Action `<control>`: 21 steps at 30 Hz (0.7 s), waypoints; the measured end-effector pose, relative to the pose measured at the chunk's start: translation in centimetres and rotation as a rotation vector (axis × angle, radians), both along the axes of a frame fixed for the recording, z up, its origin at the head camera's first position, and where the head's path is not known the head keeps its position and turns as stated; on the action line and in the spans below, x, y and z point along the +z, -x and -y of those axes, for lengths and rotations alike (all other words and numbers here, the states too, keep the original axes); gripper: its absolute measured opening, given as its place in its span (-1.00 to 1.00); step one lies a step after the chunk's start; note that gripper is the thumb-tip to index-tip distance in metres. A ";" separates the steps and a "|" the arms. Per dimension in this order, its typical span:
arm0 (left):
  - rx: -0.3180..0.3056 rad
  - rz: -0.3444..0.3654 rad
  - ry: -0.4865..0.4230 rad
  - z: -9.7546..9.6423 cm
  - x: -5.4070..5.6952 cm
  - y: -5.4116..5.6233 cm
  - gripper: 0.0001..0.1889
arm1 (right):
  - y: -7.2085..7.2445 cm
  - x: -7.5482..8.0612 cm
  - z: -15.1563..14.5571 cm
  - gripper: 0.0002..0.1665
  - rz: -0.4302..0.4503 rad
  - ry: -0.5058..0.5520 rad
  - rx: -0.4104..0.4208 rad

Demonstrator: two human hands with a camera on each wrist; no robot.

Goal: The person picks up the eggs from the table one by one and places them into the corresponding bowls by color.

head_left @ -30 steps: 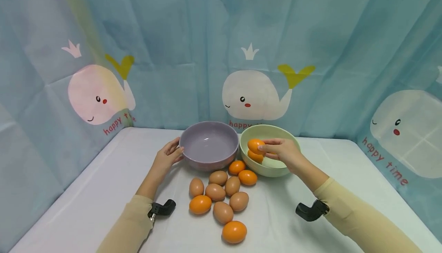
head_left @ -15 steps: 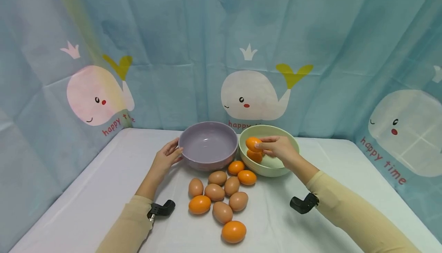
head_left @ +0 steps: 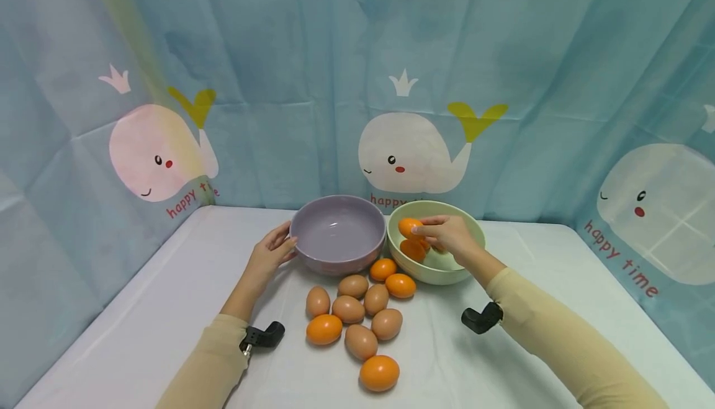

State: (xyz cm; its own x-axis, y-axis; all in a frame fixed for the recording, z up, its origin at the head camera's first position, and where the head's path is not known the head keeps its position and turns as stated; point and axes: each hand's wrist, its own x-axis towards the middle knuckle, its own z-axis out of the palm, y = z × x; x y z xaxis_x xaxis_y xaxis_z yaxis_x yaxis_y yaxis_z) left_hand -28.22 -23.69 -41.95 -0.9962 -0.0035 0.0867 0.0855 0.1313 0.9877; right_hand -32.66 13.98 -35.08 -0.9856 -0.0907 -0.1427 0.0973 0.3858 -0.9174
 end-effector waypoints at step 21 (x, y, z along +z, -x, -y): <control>0.006 0.006 0.008 -0.1 0.1 -0.1 -0.34 | 1.6 -0.9 1.6 -0.50 -0.063 -0.108 -0.041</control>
State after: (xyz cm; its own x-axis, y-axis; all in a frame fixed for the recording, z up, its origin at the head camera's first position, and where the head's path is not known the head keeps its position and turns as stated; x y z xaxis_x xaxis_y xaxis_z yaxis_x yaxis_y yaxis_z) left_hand -28.09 -23.55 -41.87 -0.9967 -0.0084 0.0806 0.0786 0.1393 0.9871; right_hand -34.29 12.34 -35.98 -0.9955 -0.0375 -0.0872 0.0587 0.4797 -0.8755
